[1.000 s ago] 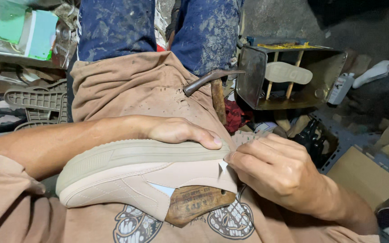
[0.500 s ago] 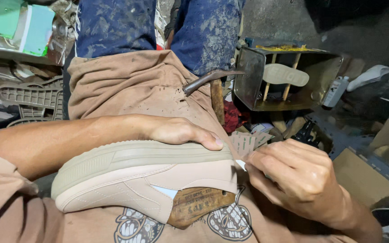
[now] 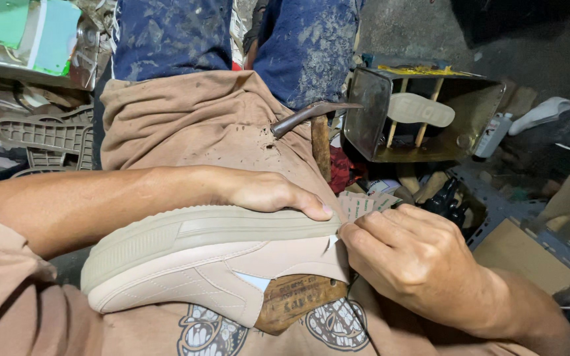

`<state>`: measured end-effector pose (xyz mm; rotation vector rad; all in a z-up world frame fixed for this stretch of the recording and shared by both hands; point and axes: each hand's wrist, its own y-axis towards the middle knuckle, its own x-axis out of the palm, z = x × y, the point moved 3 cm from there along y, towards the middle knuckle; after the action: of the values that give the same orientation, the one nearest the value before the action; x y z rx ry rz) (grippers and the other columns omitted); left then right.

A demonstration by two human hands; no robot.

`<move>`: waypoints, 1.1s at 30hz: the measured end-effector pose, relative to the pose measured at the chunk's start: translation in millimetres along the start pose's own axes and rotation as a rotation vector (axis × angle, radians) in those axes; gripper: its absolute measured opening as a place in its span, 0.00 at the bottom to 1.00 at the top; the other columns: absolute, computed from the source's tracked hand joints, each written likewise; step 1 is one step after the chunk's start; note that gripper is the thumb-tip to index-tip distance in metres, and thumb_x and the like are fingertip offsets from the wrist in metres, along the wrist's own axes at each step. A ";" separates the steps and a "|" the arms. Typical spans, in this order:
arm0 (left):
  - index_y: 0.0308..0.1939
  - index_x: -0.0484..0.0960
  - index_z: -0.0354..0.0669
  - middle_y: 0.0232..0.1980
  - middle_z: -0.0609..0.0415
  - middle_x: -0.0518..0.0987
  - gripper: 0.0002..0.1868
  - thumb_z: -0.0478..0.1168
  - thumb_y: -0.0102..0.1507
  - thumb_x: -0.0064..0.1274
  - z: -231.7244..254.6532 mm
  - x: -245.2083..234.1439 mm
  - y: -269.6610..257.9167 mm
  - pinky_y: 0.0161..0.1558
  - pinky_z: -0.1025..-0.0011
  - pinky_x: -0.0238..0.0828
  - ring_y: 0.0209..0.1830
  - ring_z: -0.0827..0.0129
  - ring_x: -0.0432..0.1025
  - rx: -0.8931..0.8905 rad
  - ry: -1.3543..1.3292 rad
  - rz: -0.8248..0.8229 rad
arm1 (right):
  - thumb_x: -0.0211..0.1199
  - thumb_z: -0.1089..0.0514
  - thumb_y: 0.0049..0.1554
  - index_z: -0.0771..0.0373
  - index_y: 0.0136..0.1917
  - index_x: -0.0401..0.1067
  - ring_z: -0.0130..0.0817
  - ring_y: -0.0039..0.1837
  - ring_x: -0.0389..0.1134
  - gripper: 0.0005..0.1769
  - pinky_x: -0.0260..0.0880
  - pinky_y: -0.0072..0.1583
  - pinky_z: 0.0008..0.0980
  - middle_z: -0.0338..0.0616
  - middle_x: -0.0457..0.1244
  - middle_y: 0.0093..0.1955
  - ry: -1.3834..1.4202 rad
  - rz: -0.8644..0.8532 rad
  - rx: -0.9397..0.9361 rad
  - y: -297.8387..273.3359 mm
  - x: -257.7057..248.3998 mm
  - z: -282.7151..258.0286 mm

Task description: The person uses a hammer to tap the sole and heel of a beige shoe held on their lap. They then use a white plastic scraper to clean or smooth the shoe's surface. The workspace is cluttered with various shoe parts and tools.

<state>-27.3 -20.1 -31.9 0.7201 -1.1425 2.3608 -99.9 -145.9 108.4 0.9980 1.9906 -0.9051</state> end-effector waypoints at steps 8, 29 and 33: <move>0.64 0.81 0.54 0.72 0.72 0.76 0.35 0.60 0.56 0.45 -6.7 -1.5 8.4 0.74 0.78 0.54 0.72 0.83 0.67 0.056 0.006 -0.015 | 0.56 0.62 0.63 0.57 0.39 0.67 0.36 0.31 0.56 0.09 0.59 0.36 0.35 0.36 0.52 0.31 -0.045 -0.033 -0.019 2.0 1.6 -2.6; 0.56 0.87 0.51 0.59 0.68 0.82 0.28 0.57 0.57 0.48 -6.8 -6.9 7.4 0.65 0.76 0.66 0.58 0.80 0.73 -0.026 -0.090 0.004 | 0.56 0.62 0.62 0.55 0.38 0.65 0.33 0.29 0.59 0.10 0.61 0.34 0.34 0.34 0.52 0.30 0.018 -0.036 -0.051 38.8 -1.4 -4.4; 0.66 0.75 0.60 0.72 0.70 0.72 0.28 0.38 0.65 0.33 -39.5 -8.7 56.3 0.74 0.73 0.51 0.73 0.75 0.65 0.635 0.345 -0.130 | 0.61 0.62 0.62 0.64 0.45 0.73 0.36 0.34 0.64 0.04 0.65 0.38 0.33 0.42 0.65 0.38 0.256 0.059 -0.091 56.4 -25.3 4.7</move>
<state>-63.1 -21.8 -91.2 0.5194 -0.1869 2.6021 -39.4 -133.0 112.1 1.1616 2.1795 -0.6760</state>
